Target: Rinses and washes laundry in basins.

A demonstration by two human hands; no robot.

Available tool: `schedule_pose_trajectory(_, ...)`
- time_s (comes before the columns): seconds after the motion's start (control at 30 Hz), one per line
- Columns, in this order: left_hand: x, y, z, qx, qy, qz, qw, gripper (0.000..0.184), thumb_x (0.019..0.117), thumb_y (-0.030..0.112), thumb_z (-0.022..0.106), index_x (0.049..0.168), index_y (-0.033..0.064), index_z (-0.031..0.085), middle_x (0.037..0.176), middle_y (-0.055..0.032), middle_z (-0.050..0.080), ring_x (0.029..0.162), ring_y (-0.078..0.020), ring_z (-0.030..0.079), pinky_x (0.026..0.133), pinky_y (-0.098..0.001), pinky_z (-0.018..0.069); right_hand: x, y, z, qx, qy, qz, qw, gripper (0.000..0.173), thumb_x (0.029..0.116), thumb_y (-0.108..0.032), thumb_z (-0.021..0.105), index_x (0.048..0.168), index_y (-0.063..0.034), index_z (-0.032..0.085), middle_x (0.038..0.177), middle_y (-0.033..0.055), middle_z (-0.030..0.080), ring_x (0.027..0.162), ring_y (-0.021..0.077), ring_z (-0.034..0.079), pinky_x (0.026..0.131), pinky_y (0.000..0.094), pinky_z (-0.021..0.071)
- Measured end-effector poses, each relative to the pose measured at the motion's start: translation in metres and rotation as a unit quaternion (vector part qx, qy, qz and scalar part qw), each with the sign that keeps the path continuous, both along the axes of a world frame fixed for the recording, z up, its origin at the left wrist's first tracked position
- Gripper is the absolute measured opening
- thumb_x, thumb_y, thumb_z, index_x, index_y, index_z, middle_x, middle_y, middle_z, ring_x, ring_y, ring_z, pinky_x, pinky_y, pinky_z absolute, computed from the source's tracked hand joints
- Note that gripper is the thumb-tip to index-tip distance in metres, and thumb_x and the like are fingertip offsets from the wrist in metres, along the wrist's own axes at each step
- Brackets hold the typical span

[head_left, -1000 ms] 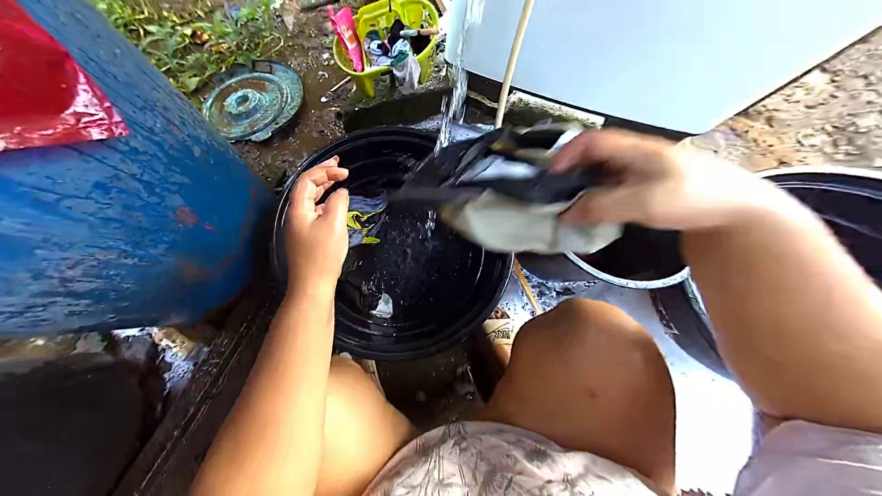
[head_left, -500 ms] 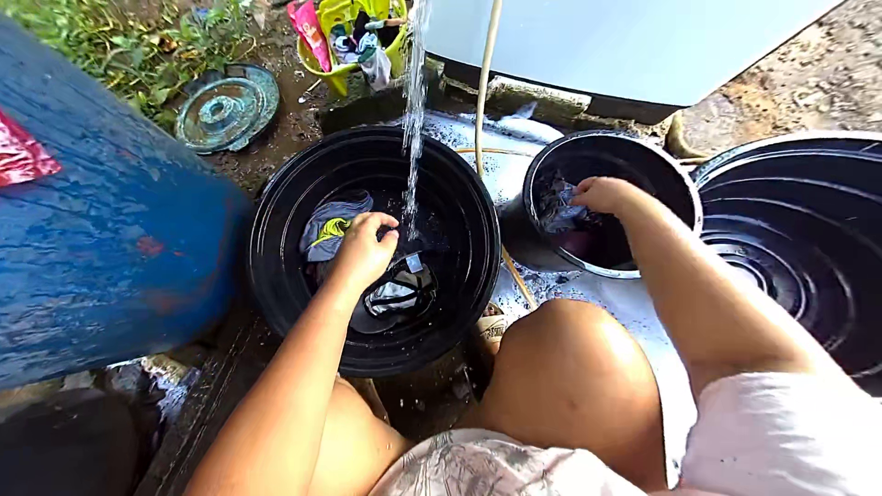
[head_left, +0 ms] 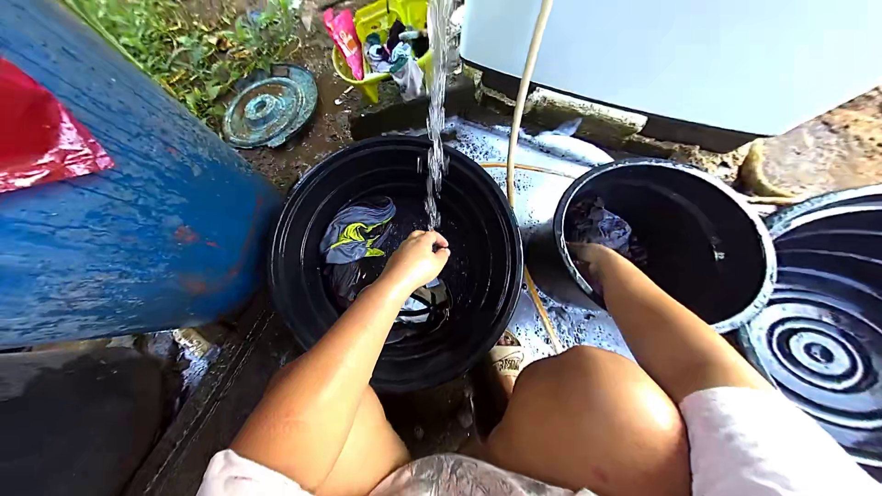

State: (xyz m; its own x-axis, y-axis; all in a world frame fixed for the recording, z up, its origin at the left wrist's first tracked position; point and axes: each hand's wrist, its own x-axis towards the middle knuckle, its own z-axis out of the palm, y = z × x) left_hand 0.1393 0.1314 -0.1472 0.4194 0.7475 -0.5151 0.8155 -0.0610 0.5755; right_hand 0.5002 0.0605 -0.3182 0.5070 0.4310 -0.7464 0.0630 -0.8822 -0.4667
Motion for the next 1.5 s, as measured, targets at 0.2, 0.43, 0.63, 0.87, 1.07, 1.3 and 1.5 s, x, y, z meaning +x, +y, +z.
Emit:
schedule_pose_trajectory(0.2, -0.006, -0.001, 0.014, 0.002, 0.077, -0.057, 0.995, 0.036, 0.108, 0.031, 0.048, 0.135, 0.0126, 0.064, 0.152, -0.0114, 0.051, 0.138, -0.0286, 0.051, 0.112, -0.0532, 0.0422, -0.005, 0.011, 0.031, 0.109, 0.07, -0.225, 0.966, 0.047, 0.1039, -0.036, 0.052, 0.137, -0.0026, 0.052, 0.123, 0.018, 0.059, 0.103, 0.0269, 0.06, 0.085, 0.0457, 0.0531)
schedule_pose_trajectory(0.43, -0.009, -0.011, 0.027, -0.061, -0.022, -0.034, 0.997, 0.04, 0.1085, 0.037, 0.051, 0.132, 0.0073, 0.065, 0.143, -0.0169, 0.057, 0.13, -0.0292, 0.056, 0.11, -0.0505, 0.0435, -0.026, -0.044, 0.192, 0.334, 0.042, -0.106, 0.936, 0.019, 0.1018, -0.021, 0.041, 0.094, -0.0147, 0.058, 0.074, -0.0046, 0.063, 0.064, 0.0056, 0.061, 0.06, 0.0267, 0.0532)
schedule_pose_trajectory(0.63, -0.005, -0.049, 0.037, -0.414, -0.394, 0.112, 0.813, 0.091, 0.0945, 0.082, 0.013, 0.153, 0.0171, 0.037, 0.133, -0.015, 0.064, 0.111, -0.0307, 0.069, 0.082, -0.0496, 0.0612, -0.098, -0.061, 0.277, 0.382, 0.201, 0.26, 0.863, 0.024, 0.0927, -0.038, 0.056, 0.102, -0.0199, 0.069, 0.085, -0.0088, 0.072, 0.074, 0.001, 0.067, 0.068, 0.0225, 0.0578)
schedule_pose_trajectory(0.87, -0.018, -0.04, 0.023, -0.177, -0.071, 0.127, 0.973, 0.095, 0.0974, 0.029, 0.069, 0.165, 0.0065, 0.006, 0.166, -0.0215, 0.026, 0.151, -0.0316, 0.033, 0.121, -0.0519, 0.0323, -0.019, 0.004, 0.165, 0.119, -0.106, 0.434, 0.887, 0.03, 0.1065, -0.024, 0.057, 0.118, 0.0006, 0.071, 0.114, 0.0233, 0.071, 0.111, 0.0409, 0.066, 0.102, 0.0662, 0.0459)
schedule_pose_trajectory(1.07, -0.022, -0.032, 0.018, -0.129, 0.056, -0.027, 0.99, 0.063, 0.103, 0.048, 0.058, 0.15, 0.0072, 0.05, 0.161, -0.0185, 0.039, 0.15, -0.0308, 0.036, 0.122, -0.0515, 0.0307, 0.027, -0.03, 0.008, -0.163, -0.209, 0.433, 0.862, 0.042, 0.0946, -0.012, 0.071, 0.129, 0.0113, 0.061, 0.133, 0.0366, 0.058, 0.127, 0.0548, 0.054, 0.104, 0.0728, 0.0405)
schedule_pose_trajectory(1.3, -0.026, -0.011, 0.015, 0.021, 0.172, -0.027, 0.984, 0.058, 0.1024, 0.054, 0.055, 0.148, 0.0173, 0.055, 0.162, -0.0135, 0.041, 0.15, -0.0317, 0.038, 0.119, -0.0602, 0.0298, 0.035, -0.041, -0.009, -0.281, -0.267, 0.406, 0.827, 0.055, 0.1019, -0.027, 0.06, 0.142, 0.0102, 0.051, 0.154, 0.0335, 0.041, 0.148, 0.0493, 0.033, 0.118, 0.0669, 0.0252)
schedule_pose_trajectory(1.5, -0.036, -0.007, 0.007, -0.001, 0.189, -0.065, 0.98, 0.057, 0.104, 0.051, 0.054, 0.149, 0.0152, 0.053, 0.163, -0.0152, 0.037, 0.15, -0.0325, 0.038, 0.118, -0.0588, 0.0325, 0.037, -0.04, -0.021, -0.263, -0.201, 0.339, 0.88, 0.086, 0.0912, -0.012, 0.075, 0.155, 0.0117, 0.022, 0.147, 0.0368, 0.046, 0.14, 0.0447, 0.048, 0.114, 0.0548, 0.0397)
